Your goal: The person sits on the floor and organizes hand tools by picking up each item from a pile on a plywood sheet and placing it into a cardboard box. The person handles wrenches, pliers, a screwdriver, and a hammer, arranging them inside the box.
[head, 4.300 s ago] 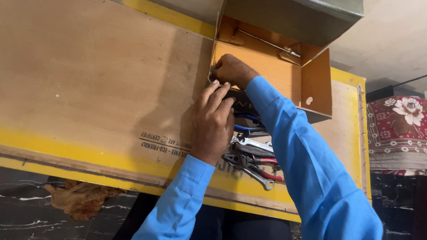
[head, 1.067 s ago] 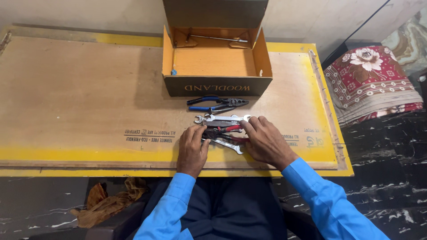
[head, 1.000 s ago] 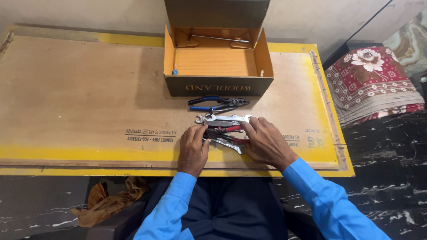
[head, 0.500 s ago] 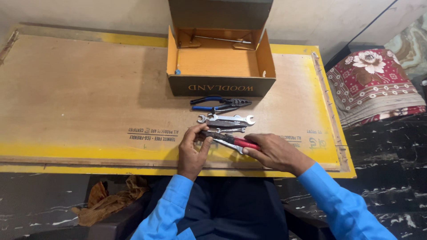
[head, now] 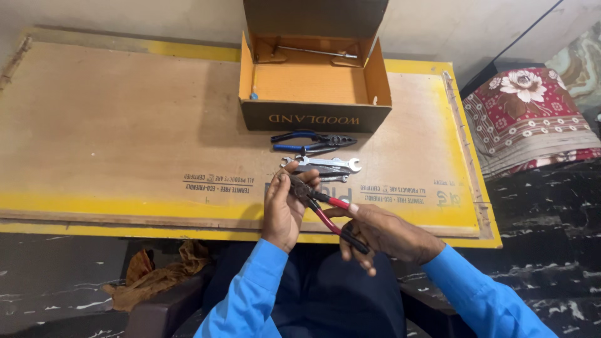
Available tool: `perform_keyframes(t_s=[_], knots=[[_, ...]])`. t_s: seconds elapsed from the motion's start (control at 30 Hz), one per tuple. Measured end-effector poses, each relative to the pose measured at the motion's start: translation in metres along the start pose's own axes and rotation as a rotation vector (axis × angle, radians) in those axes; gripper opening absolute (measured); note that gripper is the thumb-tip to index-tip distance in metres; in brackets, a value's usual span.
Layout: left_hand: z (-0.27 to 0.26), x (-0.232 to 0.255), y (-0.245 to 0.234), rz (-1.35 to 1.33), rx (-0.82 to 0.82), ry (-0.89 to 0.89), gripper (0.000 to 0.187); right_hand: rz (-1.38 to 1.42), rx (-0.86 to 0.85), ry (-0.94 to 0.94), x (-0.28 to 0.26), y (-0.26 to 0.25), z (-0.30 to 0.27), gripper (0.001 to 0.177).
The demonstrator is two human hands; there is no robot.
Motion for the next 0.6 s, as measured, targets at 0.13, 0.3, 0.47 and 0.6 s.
perform_keyframes(t_s=[0.13,0.3,0.47,0.6], knots=[[-0.001,-0.018,-0.004,-0.156,0.127,-0.080,0.036,0.140,-0.042,-0.002,0.010,0.010,0.001,0.069],[0.000,-0.028,-0.010,-0.234,0.243,-0.098,0.034,0.210,-0.103,-0.017,0.011,0.022,-0.001,0.070],[-0.001,-0.036,-0.017,-0.249,0.267,-0.135,0.032,0.254,-0.065,-0.039,0.012,0.025,-0.005,0.070],[-0.002,-0.048,-0.019,-0.315,0.305,-0.199,0.030,0.322,-0.103,-0.051,0.015,0.029,-0.007,0.070]])
Point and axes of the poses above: each hand's wrist, its own z-axis towards the middle knuckle, its own y-axis out of the palm, x = y × z, the point moved 9 cm from there along z, towards the middle knuckle, and after that the axes turned 14 degrees about z, right-handed, at the moved point
